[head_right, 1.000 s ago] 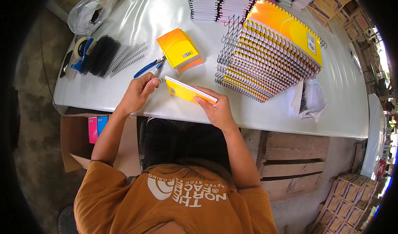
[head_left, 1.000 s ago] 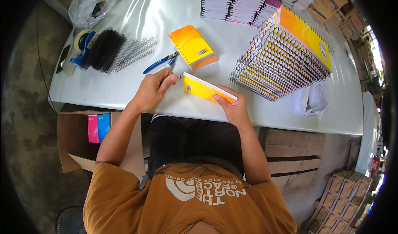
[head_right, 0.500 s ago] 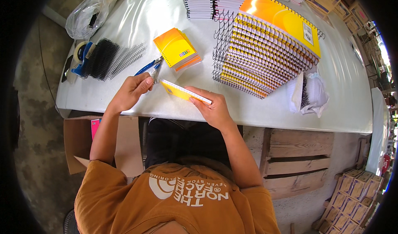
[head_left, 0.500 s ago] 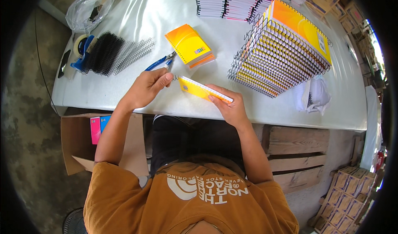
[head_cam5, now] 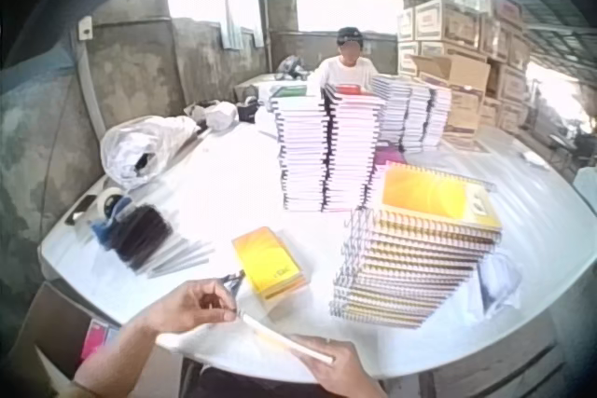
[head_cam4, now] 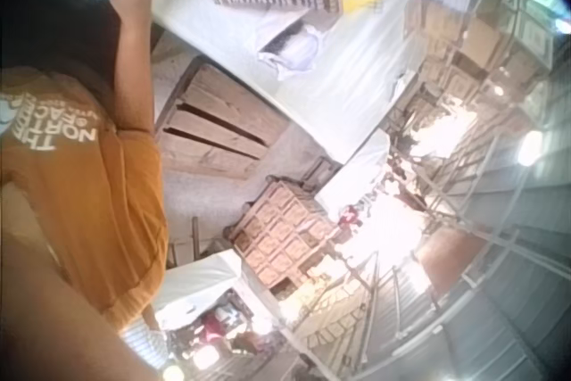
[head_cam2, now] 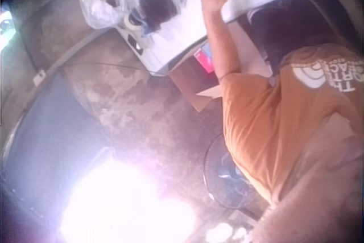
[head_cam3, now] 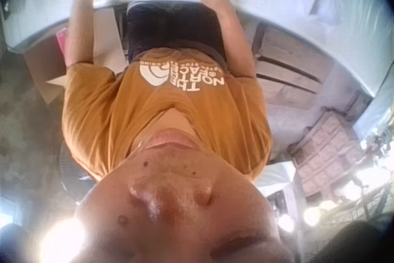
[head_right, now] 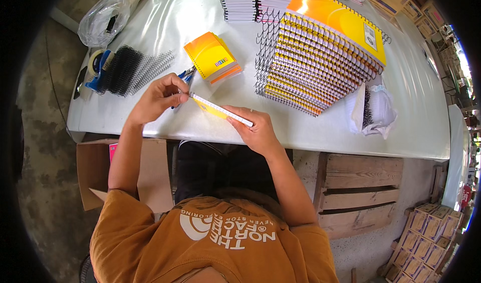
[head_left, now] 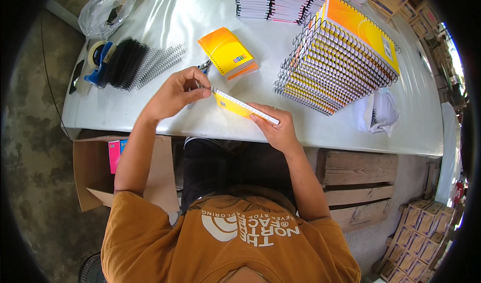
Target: The person threads a plastic spiral through a stack of notebook pages and then uses shears to trim the excess spiral wire.
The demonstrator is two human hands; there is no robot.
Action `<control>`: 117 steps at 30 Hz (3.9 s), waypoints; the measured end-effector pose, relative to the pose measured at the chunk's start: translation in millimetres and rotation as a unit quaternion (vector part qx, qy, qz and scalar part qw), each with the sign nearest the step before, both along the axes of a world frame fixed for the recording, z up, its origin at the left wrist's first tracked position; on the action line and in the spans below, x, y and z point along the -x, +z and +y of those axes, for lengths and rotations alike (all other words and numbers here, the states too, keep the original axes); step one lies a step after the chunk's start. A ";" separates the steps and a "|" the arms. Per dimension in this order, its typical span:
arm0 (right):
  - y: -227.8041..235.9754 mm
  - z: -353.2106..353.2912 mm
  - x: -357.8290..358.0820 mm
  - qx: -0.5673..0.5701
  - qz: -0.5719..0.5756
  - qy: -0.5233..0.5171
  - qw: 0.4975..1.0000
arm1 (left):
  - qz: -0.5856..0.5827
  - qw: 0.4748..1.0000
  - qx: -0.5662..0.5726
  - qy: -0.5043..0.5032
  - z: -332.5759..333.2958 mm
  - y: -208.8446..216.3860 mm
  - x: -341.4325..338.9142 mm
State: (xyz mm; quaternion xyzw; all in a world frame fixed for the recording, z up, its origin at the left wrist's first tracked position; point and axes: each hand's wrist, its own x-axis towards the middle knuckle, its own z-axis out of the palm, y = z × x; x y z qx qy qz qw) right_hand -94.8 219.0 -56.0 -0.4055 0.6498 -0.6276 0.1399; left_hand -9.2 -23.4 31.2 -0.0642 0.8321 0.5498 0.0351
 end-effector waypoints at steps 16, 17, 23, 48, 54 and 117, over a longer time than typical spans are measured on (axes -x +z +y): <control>2.0 -2.2 -25.5 0.013 0.041 -0.027 0.999 | 0.315 0.789 0.524 -0.052 46.7 -105.5 -55.8; 1.9 -3.7 -24.7 0.016 0.032 -0.029 0.999 | 0.324 0.719 0.606 -0.103 44.4 -110.6 -64.2; -6.2 -15.8 -38.5 0.044 0.118 0.002 0.992 | 0.282 0.792 0.524 0.137 33.1 -97.0 -27.6; -12.1 -25.2 -47.4 0.070 0.174 -0.004 0.982 | 0.472 0.697 0.517 -0.157 53.9 -134.8 -47.7; -6.1 -17.5 -32.3 0.053 0.082 0.013 0.995 | 0.511 0.706 0.483 -0.086 81.9 -87.1 -33.3; 142.2 89.1 97.0 0.226 0.190 -0.282 0.913 | 0.573 0.779 0.227 0.111 146.8 66.8 147.7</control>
